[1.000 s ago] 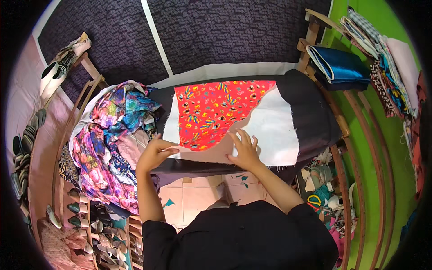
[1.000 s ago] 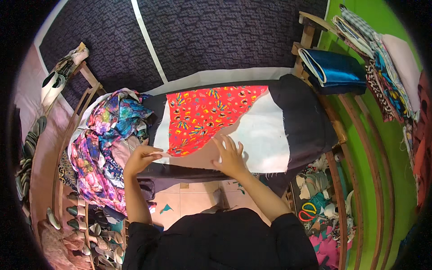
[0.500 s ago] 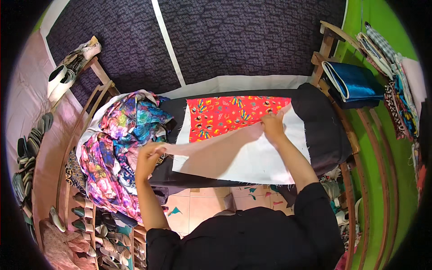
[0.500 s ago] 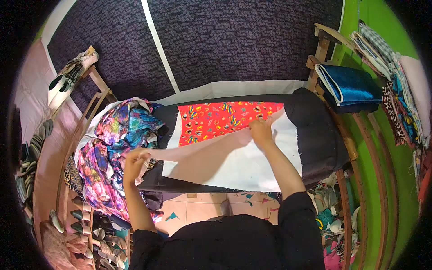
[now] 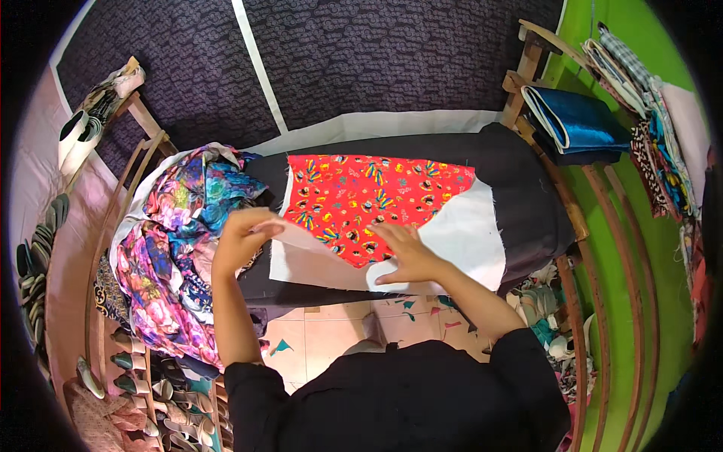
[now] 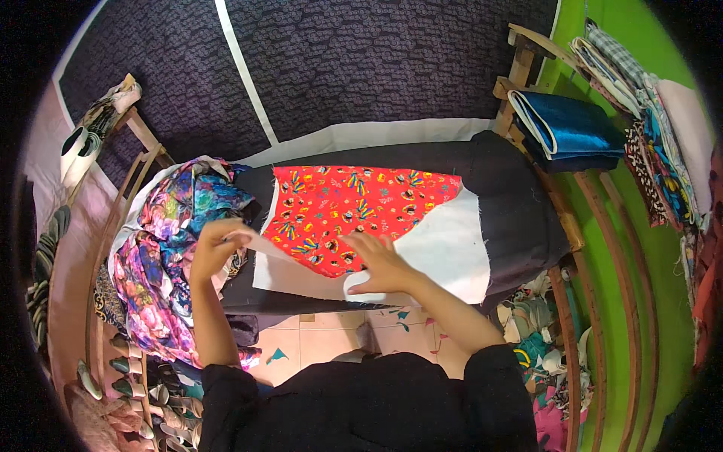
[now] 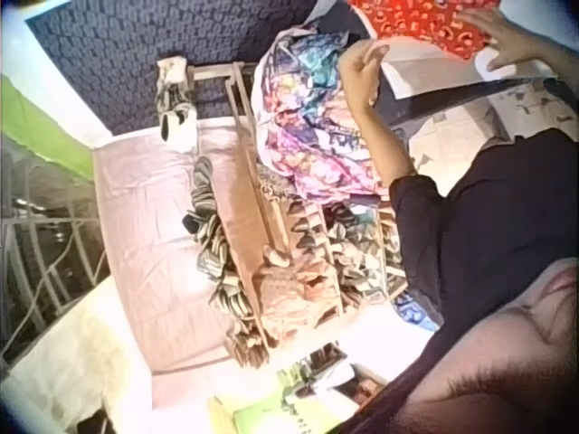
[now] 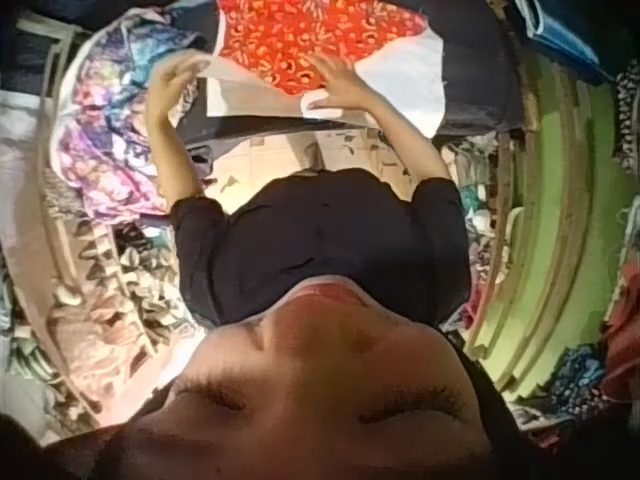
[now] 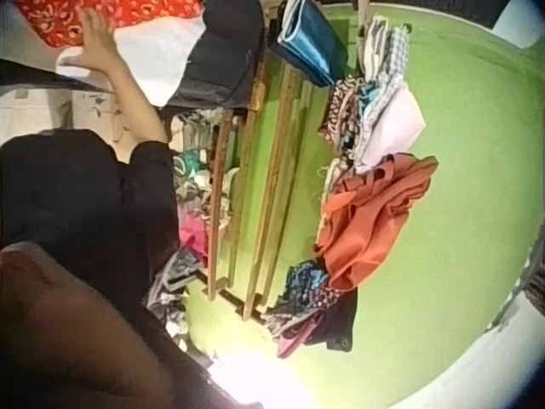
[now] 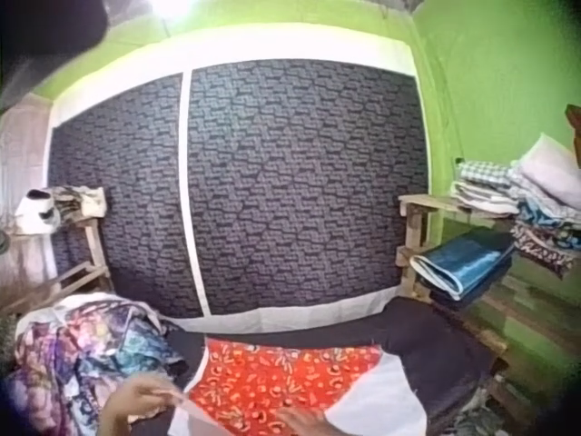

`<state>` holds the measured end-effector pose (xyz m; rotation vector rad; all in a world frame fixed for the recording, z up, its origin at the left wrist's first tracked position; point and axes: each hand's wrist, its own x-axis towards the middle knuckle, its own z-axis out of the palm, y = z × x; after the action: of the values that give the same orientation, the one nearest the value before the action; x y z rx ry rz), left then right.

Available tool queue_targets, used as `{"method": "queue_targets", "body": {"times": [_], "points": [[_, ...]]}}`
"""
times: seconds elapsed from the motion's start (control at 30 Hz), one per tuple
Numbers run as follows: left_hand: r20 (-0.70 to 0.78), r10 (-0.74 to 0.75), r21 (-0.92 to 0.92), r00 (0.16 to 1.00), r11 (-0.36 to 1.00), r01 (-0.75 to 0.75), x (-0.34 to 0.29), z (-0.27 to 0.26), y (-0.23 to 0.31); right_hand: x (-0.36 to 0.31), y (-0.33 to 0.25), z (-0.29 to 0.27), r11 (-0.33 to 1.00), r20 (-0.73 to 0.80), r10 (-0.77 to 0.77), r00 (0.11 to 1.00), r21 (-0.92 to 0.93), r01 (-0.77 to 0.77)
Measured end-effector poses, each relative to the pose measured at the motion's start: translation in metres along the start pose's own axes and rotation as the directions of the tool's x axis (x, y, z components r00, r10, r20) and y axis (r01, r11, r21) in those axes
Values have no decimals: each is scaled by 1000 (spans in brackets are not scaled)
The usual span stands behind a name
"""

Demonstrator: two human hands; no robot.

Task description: Folding various pieces of printed fabric on a workbench in a workshop.

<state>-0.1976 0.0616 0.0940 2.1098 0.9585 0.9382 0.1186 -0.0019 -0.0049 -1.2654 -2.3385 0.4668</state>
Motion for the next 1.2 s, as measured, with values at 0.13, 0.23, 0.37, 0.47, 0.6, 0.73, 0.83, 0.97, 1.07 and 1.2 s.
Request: {"method": "queue_targets", "body": {"times": [0.13, 0.23, 0.37, 0.47, 0.6, 0.73, 0.83, 0.97, 1.07, 1.2], "points": [[60, -29, -10, 998, 1000, 29, 58, 18, -15, -1, 2, 21, 983, -62, 133, 989, 136, -124], [98, -8, -69, 995, 998, 15, 116, 38, -49, -1, 26, 30, 930, -140, 227, 964, 325, -172], [-72, 128, 120, 989, 986, -119, 155, 81, -130, -2, 40, 32, 898, -229, 326, 917, 378, -225], [21, 72, 501, 997, 863, -73, 146, 109, -152, -14, 42, 14, 884, -181, 420, 889, 301, -357], [169, 238, 515, 957, 806, -291, 91, 117, -134, -43, 24, -11, 908, 109, 399, 910, 89, -409], [416, 263, 408, 870, 801, -438, 17, 103, -94, -86, 27, -4, 942, 241, 336, 910, -108, -319], [449, 224, 350, 865, 846, -401, -35, 92, -97, -122, 34, 6, 898, 129, 401, 907, -253, -361], [341, 100, 460, 935, 849, -259, -62, 76, -106, -160, 40, 5, 758, -194, 504, 841, -368, -539], [353, 84, 494, 932, 829, -262, -72, 63, -110, -185, 48, -2, 766, -411, 424, 807, -313, -561], [411, 78, 528, 908, 792, -307, -82, 43, -106, -200, 46, -15, 760, -614, 401, 679, -191, -621]]}}
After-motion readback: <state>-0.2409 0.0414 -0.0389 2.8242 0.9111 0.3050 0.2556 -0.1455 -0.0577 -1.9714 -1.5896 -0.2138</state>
